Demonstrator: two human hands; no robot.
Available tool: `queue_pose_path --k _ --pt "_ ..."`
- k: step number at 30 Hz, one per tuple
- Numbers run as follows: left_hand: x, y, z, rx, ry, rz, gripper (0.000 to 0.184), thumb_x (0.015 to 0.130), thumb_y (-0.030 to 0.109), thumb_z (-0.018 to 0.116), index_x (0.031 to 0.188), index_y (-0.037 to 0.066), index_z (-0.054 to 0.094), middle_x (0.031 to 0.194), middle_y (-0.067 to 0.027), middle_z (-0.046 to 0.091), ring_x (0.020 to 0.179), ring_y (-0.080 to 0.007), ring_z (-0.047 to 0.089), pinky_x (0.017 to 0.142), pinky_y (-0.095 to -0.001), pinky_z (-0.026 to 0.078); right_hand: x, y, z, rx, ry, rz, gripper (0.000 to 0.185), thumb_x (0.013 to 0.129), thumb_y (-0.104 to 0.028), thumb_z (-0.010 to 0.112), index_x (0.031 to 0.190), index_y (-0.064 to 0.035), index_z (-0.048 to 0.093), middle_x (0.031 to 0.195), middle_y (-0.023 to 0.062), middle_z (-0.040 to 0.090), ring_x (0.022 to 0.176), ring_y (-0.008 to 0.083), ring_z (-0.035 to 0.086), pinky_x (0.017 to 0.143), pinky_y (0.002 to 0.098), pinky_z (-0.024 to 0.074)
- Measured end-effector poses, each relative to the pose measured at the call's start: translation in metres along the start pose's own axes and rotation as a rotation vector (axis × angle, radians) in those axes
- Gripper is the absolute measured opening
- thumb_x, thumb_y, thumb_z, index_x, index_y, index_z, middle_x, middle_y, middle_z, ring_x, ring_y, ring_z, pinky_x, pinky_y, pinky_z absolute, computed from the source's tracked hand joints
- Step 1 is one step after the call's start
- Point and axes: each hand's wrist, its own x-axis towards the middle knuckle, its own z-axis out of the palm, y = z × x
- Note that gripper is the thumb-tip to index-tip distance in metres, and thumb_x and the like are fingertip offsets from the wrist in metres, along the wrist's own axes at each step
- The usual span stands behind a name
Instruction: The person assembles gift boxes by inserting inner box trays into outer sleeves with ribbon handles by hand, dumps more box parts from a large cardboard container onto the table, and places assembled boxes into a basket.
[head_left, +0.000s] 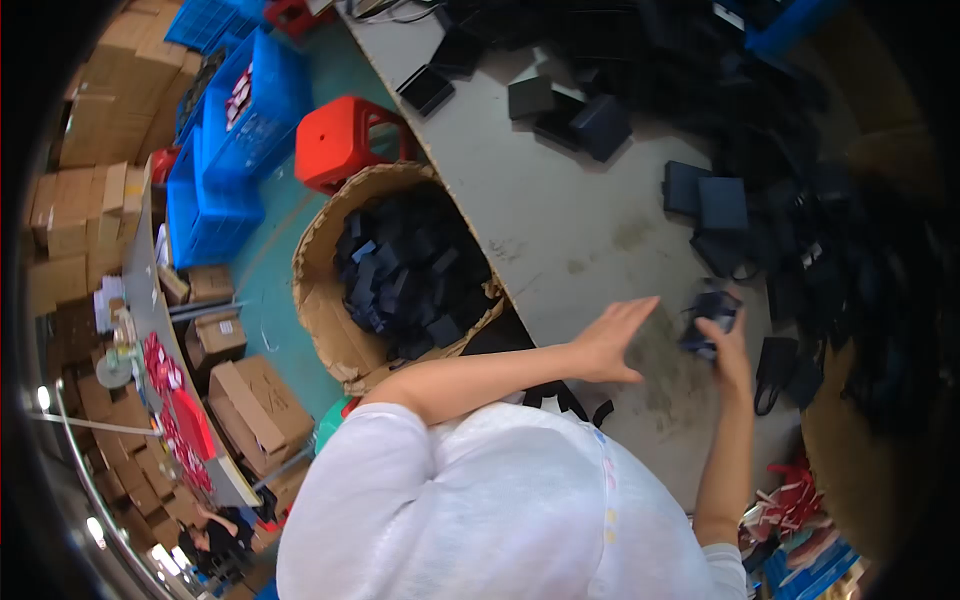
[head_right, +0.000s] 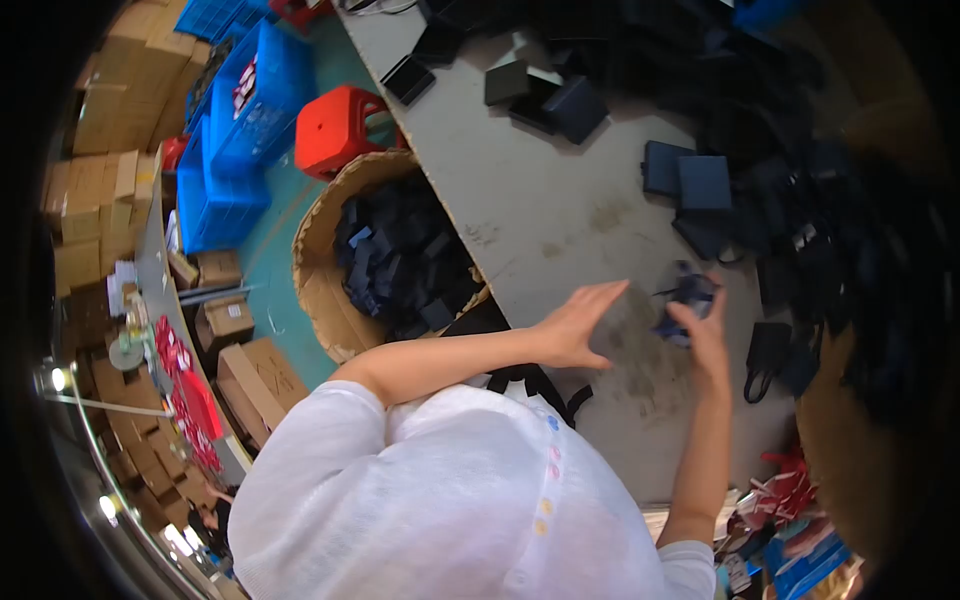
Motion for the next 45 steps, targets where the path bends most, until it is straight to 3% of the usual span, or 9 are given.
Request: queue_pose_path --k 5,9,14,18,24,29,32,37,45 --pt "0.039 -0.009 0.032 -0.094 0.182 0.442 0.096 0.052 0.026 0.083 0.130 0.001 0.034 0.137 -0.0203 0.037 0.129 -0.0374 0.033 0.106 -0.0436 0.031 -0.035 0.021 0.048 0.223 -0.062 -0.138 0.074 0.078 -0.013 0.068 0.141 -0.0123 0.028 0.130 0.0091 0.042 0.121 0.0214 0.044 0.100 0.0332 0.0375" --pt "0.042 0.020 0.002 -0.031 0.086 0.170 0.090 0.053 0.024 0.085 0.129 0.004 0.041 0.138 -0.0187 0.038 0.126 -0.0392 0.037 0.105 -0.0455 0.032 -0.051 0.015 0.031 0.168 0.093 -0.199 0.068 0.081 -0.013 0.064 0.140 -0.0063 0.032 0.141 0.0126 0.038 0.125 0.0264 0.042 0.099 0.0356 0.0401" --pt "0.040 0.031 0.005 0.064 -0.040 0.215 0.093 0.051 0.022 0.084 0.130 0.004 0.038 0.129 -0.0170 0.042 0.120 -0.0373 0.041 0.100 -0.0444 0.036 -0.039 -0.007 0.046 -0.751 0.544 -0.767 0.024 0.081 -0.002 0.053 0.103 0.0007 0.062 0.103 0.0189 0.062 0.097 0.0308 0.061 0.082 0.0369 0.0496" --pt "0.049 0.034 0.009 0.027 0.042 0.086 0.098 0.052 0.019 0.084 0.134 0.005 0.032 0.129 -0.0157 0.040 0.119 -0.0350 0.042 0.099 -0.0412 0.037 -0.034 0.001 0.032 -0.335 0.733 -0.919 0.019 0.087 -0.011 0.053 0.100 -0.0013 0.062 0.099 0.0156 0.063 0.094 0.0237 0.061 0.083 0.0378 0.0481" --pt "0.068 0.040 0.009 -0.474 -0.139 0.158 0.101 0.059 0.020 0.085 0.138 0.006 0.025 0.136 -0.0113 0.037 0.124 -0.0238 0.040 0.102 -0.0364 0.036 0.012 0.075 -0.027 0.538 0.199 -0.099 0.036 0.097 -0.036 0.044 0.109 -0.0067 0.060 0.113 0.0083 0.061 0.102 0.0192 0.058 0.092 0.0319 0.0433" --pt "0.142 0.016 -0.048 -0.615 -0.705 -0.050 0.063 0.065 0.021 0.081 0.121 0.004 0.057 0.131 -0.0137 0.051 0.124 -0.0258 0.046 0.101 -0.0370 0.039 -0.004 0.074 -0.078 0.691 0.554 0.076 0.057 0.091 -0.050 0.046 0.130 -0.0079 0.046 0.088 0.0085 0.064 0.063 0.0176 0.062 0.052 0.0301 0.0537" --pt "0.204 0.014 -0.008 0.370 0.308 0.137 0.082 0.058 0.033 0.082 0.126 0.003 0.047 0.135 -0.0230 0.042 0.130 -0.0392 0.034 0.105 -0.0489 0.030 -0.022 0.092 -0.114 0.707 0.181 -0.114 0.056 0.090 -0.048 0.051 0.131 -0.0093 0.047 0.093 0.0087 0.065 0.076 0.0195 0.066 0.049 0.0336 0.0574" --pt "0.284 -0.064 0.093 0.794 0.518 0.203 0.103 0.058 0.032 0.081 0.146 0.018 0.029 0.143 -0.0248 0.028 0.130 -0.0410 0.029 0.106 -0.0496 0.024 -0.028 0.060 -0.102 0.646 0.331 -0.026 0.048 0.092 -0.047 0.049 0.126 -0.0129 0.052 0.086 0.0062 0.063 0.062 0.0162 0.058 0.050 0.0268 0.0484" --pt "0.113 -0.063 -0.022 -0.033 0.433 0.341 0.076 0.053 0.022 0.078 0.122 0.007 0.049 0.126 -0.0209 0.036 0.118 -0.0404 0.039 0.100 -0.0429 0.036 -0.017 0.047 -0.072 0.633 0.336 -0.005 0.042 0.095 -0.044 0.043 0.124 -0.0163 0.056 0.086 0.0009 0.065 0.060 0.0185 0.064 0.048 0.0276 0.0515"
